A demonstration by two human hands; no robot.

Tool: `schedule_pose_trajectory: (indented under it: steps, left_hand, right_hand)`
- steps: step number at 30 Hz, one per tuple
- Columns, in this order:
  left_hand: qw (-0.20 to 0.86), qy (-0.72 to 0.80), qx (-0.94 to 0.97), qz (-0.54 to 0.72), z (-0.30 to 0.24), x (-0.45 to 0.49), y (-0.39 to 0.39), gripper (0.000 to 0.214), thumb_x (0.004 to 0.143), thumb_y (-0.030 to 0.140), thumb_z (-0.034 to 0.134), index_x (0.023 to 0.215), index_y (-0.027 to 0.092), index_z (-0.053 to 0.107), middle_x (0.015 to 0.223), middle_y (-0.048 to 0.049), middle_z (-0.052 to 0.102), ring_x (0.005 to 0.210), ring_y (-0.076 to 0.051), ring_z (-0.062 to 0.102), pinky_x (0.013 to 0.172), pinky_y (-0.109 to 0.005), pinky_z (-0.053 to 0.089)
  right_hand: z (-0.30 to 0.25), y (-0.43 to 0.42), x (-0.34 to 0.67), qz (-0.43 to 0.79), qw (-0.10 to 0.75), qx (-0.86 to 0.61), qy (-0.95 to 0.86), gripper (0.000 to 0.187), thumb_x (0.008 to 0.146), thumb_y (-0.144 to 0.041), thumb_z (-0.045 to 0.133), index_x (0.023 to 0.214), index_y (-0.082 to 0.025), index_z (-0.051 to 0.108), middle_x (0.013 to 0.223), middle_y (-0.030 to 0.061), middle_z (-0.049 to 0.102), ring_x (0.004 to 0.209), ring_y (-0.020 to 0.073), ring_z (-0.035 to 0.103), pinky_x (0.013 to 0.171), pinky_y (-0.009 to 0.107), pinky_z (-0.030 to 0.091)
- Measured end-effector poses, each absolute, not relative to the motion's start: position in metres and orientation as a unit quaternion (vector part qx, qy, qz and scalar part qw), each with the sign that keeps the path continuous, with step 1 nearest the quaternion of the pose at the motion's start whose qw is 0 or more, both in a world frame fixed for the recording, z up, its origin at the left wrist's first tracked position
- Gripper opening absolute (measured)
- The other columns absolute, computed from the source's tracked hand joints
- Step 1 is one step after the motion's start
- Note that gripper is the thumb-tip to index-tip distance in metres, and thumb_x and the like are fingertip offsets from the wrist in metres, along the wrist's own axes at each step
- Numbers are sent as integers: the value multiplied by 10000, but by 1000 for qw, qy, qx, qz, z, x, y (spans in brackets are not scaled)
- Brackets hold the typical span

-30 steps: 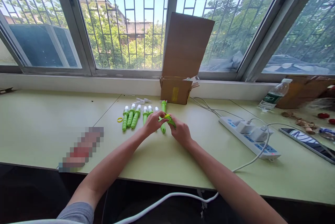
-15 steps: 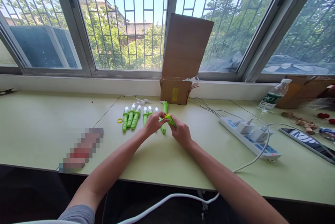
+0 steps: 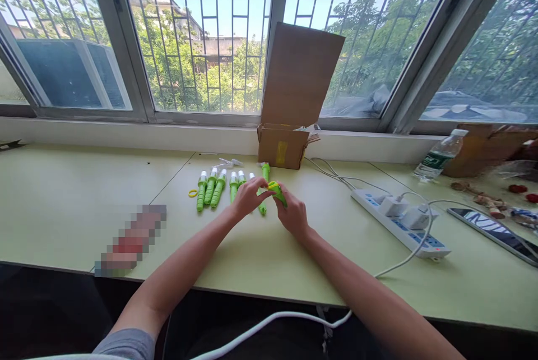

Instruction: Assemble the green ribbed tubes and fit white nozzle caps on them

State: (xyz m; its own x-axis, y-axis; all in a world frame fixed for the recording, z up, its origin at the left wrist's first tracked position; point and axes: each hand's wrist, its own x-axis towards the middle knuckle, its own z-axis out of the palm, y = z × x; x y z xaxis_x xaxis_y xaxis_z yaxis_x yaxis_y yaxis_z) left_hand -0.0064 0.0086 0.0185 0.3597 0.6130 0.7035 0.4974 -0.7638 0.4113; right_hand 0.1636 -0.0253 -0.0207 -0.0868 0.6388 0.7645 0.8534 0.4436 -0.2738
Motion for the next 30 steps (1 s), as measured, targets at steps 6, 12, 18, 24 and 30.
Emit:
schedule_pose_trajectory:
  steps: [6,12,18,24,30]
  left_hand:
    - [82,358,823,433,17,-7,9,274,825,482,559,863,211,561,891,-22,652,811,-146,616,660,-246,476]
    - [119,358,824,422,17,-6,9,274,831,482,549,916,222,568,933,-17,655,891,-153,626,691,-240,493]
    - [139,357,818,429,17,-6,8,279,811,480,576,940,233,572,909,-12,670,848,-156,639,672,-251,502]
    - [153,367,810,431,18,-6,7,284,788,468,611,937,229,577,885,-18,683,771,-155,641,656,-263,500]
    - [171,363,802,443,17,-5,7,304,781,481,613,923,216,568,869,-19,690,686,-137,633,631,-259,493]
  right_hand:
    - [-24,-23,165,-129,436,-512,-728,474,922,-315,426,1385,-218,395,1163,89,652,950,220,658,722,277,513]
    - [-23,-24,166,-125,432,-514,-731,475,923,-310,426,1388,-219,392,1172,93,647,965,221,654,737,281,515]
    - [-23,-25,166,-112,429,-512,-736,478,925,-315,414,1391,-208,389,1189,102,636,983,226,647,760,290,514]
    - [-22,-26,166,-100,430,-516,-734,482,923,-323,410,1391,-210,394,1180,105,641,967,231,651,757,301,518]
    - [-22,-27,165,-104,432,-516,-733,477,922,-324,417,1385,-209,400,1177,101,643,970,222,650,747,287,517]
